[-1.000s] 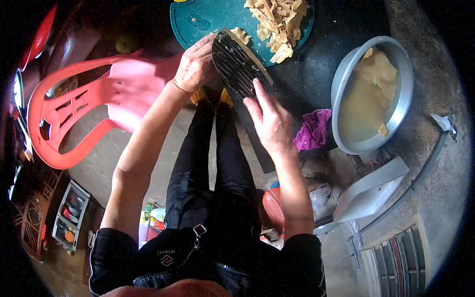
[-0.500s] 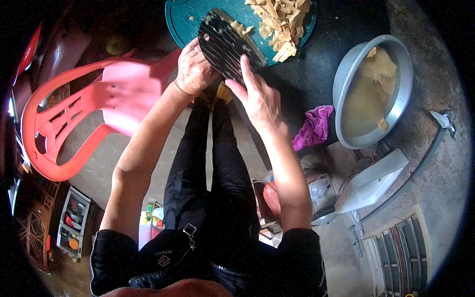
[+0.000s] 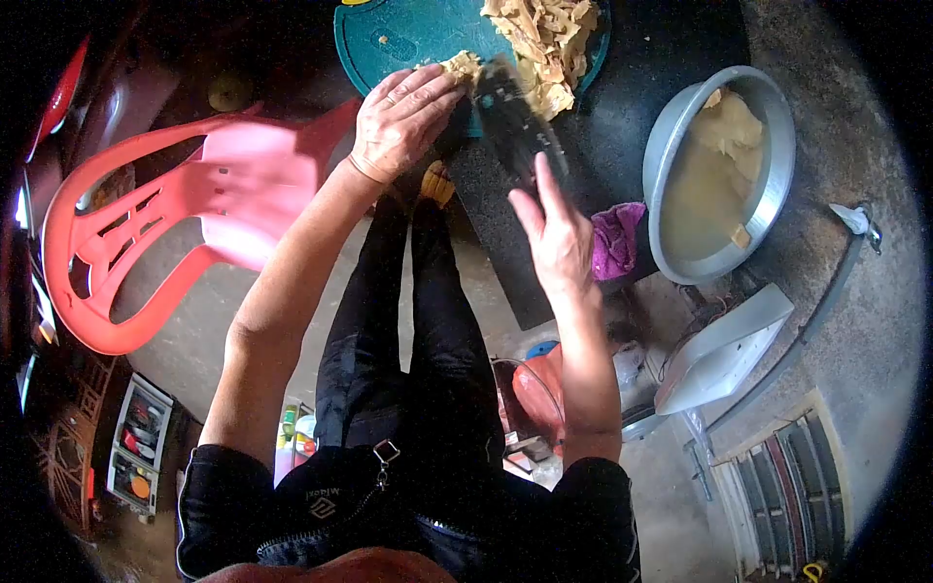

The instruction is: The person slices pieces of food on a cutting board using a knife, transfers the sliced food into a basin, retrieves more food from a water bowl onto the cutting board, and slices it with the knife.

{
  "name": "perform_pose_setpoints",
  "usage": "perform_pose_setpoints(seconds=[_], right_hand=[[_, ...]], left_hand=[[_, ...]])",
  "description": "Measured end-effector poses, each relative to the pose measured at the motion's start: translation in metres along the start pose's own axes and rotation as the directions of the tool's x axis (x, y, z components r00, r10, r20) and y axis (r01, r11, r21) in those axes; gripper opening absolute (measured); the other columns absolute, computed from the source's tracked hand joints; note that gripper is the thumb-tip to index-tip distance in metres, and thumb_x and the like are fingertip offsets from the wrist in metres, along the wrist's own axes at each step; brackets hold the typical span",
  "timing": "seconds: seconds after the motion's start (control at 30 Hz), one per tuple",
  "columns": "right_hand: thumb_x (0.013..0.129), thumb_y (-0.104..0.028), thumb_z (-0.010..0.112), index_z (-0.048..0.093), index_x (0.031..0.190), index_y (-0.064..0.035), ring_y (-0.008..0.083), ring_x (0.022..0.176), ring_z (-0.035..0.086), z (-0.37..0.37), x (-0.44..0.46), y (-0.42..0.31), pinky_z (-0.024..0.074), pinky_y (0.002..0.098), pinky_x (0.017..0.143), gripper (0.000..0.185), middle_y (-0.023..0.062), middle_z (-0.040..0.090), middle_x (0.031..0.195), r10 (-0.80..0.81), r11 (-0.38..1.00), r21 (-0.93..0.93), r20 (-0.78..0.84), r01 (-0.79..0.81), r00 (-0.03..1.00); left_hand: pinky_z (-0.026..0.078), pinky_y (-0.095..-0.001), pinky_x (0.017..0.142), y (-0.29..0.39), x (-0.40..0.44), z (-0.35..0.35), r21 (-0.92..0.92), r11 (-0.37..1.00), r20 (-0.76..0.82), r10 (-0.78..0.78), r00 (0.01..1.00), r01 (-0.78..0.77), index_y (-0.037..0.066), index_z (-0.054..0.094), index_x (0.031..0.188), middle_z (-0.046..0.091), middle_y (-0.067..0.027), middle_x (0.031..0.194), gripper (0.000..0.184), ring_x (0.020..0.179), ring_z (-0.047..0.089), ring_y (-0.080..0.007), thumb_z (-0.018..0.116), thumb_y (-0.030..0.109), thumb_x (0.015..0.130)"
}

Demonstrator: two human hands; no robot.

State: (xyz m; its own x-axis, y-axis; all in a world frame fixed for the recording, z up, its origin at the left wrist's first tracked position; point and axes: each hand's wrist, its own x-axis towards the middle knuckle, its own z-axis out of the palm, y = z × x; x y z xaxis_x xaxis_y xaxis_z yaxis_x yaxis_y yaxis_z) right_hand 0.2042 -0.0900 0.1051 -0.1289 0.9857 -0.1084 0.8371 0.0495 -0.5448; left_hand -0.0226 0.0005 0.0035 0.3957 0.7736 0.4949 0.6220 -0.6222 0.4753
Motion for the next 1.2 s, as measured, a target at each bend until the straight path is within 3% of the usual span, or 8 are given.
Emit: perform_pose_setpoints(seconds=[0.1,0.43,0.53,0.63,0.7,0.9,0.93,1.2], right_hand=[[0.089,-0.026,0.069,0.052,0.135,-0.0086,0.0325,0.069,0.069,0.001,-0.003,-0.017,0.0541,0.0390,0.055,0.052,0.0181,0.069,0.083,-0.057,0.998,-0.026,0.084,0.059,0.995],[0.088,-0.029,0.070,0.043,0.140,-0.0044,0.0234,0.052,0.064,0.060,0.072,-0.011,0.0518,0.0331,0.044,0.064,0.0137,0.063,0.066,-0.287,0.958,0.000,-0.018,0.287,0.958],[0.090,-0.032,0.068,0.046,0.138,-0.0040,0.0230,0.053,0.065,0.059,0.085,-0.016,0.0533,0.0321,0.046,0.059,0.0133,0.064,0.066,-0.294,0.954,-0.067,-0.004,0.293,0.956],[0.090,-0.033,0.067,0.048,0.137,-0.0047,0.0267,0.058,0.067,0.048,0.053,0.001,0.0544,0.0346,0.048,0.058,0.0156,0.066,0.071,-0.202,0.979,0.000,0.007,0.202,0.979],[0.089,-0.029,0.068,0.048,0.138,-0.0090,0.0354,0.068,0.069,0.028,0.027,0.013,0.0549,0.0408,0.054,0.056,0.0197,0.069,0.083,-0.094,0.996,0.001,0.058,0.095,0.994],[0.091,-0.027,0.066,0.049,0.137,-0.0099,0.0363,0.073,0.069,-0.005,0.010,-0.014,0.0548,0.0391,0.057,0.052,0.0214,0.068,0.086,-0.048,0.997,0.059,0.094,0.042,0.994],[0.091,-0.028,0.066,0.049,0.138,-0.0101,0.0356,0.072,0.069,-0.002,0.007,-0.014,0.0543,0.0390,0.057,0.052,0.0204,0.068,0.085,-0.067,0.996,0.059,0.117,0.061,0.991],[0.090,-0.025,0.067,0.045,0.138,-0.0036,0.0349,0.066,0.068,0.033,0.033,-0.010,0.0538,0.0396,0.053,0.057,0.0216,0.068,0.083,-0.179,0.981,0.092,0.075,0.172,0.981]], left_hand=[[0.044,-0.0376,0.100,-0.001,-0.001,-0.001,-0.025,1.000,-0.012,-0.002,1.000,0.002,0.011,0.069,0.102,0.064,-0.0023,0.121,0.033,0.120,0.056,-0.0195,0.070,0.013,0.069],[0.043,-0.0383,0.101,-0.003,-0.007,0.001,0.018,1.000,0.014,0.002,1.000,-0.002,0.011,0.070,0.096,0.068,-0.0013,0.103,0.029,0.110,0.061,-0.0202,0.067,0.016,0.068],[0.043,-0.0385,0.101,-0.002,-0.010,-0.002,0.018,1.000,0.085,-0.013,0.996,0.011,0.011,0.070,0.096,0.067,-0.0009,0.107,0.028,0.111,0.060,-0.0199,0.068,0.019,0.069],[0.043,-0.0384,0.101,-0.001,-0.002,-0.003,0.027,1.000,0.020,0.014,1.000,-0.015,0.010,0.069,0.096,0.067,-0.0014,0.108,0.030,0.112,0.060,-0.0206,0.068,0.018,0.067],[0.044,-0.0391,0.101,-0.002,-0.003,-0.003,-0.006,1.000,0.028,0.002,1.000,-0.002,0.008,0.069,0.100,0.066,-0.0052,0.115,0.030,0.115,0.060,-0.0224,0.070,0.012,0.071],[0.046,-0.0419,0.100,-0.003,-0.001,-0.005,-0.140,0.990,-0.064,-0.029,0.998,0.019,0.001,0.067,0.100,0.064,-0.0114,0.121,0.028,0.116,0.060,-0.0270,0.071,0.004,0.072],[0.046,-0.0379,0.101,-0.003,0.001,-0.009,-0.070,0.998,-0.025,-0.008,1.000,0.006,0.004,0.067,0.100,0.063,-0.0084,0.121,0.026,0.117,0.059,-0.0223,0.068,0.009,0.075],[0.045,-0.0370,0.101,-0.003,-0.001,-0.009,-0.028,0.999,0.004,-0.015,1.000,0.015,0.008,0.068,0.097,0.066,-0.0042,0.109,0.030,0.111,0.061,-0.0210,0.067,0.009,0.067]])
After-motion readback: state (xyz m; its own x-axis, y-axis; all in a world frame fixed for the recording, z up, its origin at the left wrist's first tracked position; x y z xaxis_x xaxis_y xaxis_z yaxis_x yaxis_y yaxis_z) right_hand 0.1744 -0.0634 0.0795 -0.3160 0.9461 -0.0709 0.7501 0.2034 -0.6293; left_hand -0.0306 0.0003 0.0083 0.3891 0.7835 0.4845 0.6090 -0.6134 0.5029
